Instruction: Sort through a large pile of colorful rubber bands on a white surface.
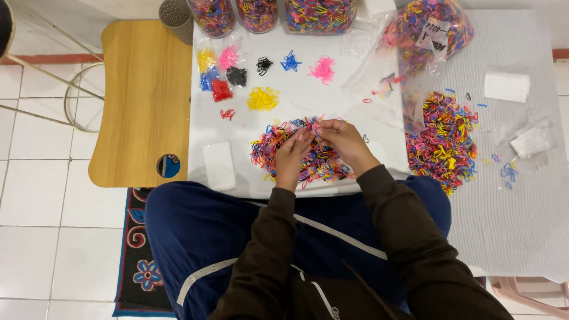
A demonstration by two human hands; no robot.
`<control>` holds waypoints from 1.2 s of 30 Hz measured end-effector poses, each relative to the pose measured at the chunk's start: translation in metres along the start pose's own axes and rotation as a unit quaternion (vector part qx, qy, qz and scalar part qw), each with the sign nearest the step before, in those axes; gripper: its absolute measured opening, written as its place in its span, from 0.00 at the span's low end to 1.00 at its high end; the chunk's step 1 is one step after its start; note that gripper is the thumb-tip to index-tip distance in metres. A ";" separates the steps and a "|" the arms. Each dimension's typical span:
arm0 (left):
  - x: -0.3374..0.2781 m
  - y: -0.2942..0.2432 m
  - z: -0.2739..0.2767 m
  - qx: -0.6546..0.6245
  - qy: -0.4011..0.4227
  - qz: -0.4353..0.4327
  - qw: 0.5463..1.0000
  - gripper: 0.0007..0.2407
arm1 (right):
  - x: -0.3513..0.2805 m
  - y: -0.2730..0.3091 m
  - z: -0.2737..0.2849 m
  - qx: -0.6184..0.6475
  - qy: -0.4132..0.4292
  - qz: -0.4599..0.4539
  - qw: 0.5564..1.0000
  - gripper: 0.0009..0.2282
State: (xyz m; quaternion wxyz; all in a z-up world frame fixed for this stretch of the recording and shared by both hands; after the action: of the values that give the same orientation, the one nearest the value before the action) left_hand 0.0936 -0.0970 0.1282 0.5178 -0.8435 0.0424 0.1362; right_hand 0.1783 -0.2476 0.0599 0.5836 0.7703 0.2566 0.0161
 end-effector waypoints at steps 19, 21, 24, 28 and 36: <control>0.029 0.078 0.013 -0.171 -0.065 0.023 0.983 0.17 | -0.043 0.061 -0.058 -0.394 0.069 0.161 0.902 0.21; 0.033 0.087 0.017 -0.198 -0.063 0.026 0.978 0.17 | -0.043 0.060 -0.061 -0.455 0.064 0.191 0.867 0.21; 0.039 0.097 0.019 -0.229 -0.050 0.043 0.971 0.17 | -0.038 0.051 -0.054 -0.440 0.054 0.178 0.879 0.18; 0.044 0.108 0.023 -0.247 -0.039 0.051 0.967 0.17 | -0.037 0.049 -0.048 -0.428 0.051 0.161 0.888 0.16; 0.053 0.122 0.026 -0.323 -0.039 0.046 0.944 0.17 | -0.036 0.044 -0.046 -0.401 0.025 0.103 0.910 0.12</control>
State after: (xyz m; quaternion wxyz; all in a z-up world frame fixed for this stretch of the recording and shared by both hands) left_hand 0.1134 -0.1263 -0.0031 0.2115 -0.9569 0.0144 0.1987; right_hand 0.1490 -0.2301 0.1244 0.8316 0.4930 0.1626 0.1973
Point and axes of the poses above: each hand's wrist, its own x-axis towards the middle knuckle, its own z-axis out of the back of the hand, y = z × x, the point moved 6 cm from there along x, towards the middle knuckle, and after that the axes turned 10 degrees about y, right-handed, at the moved point
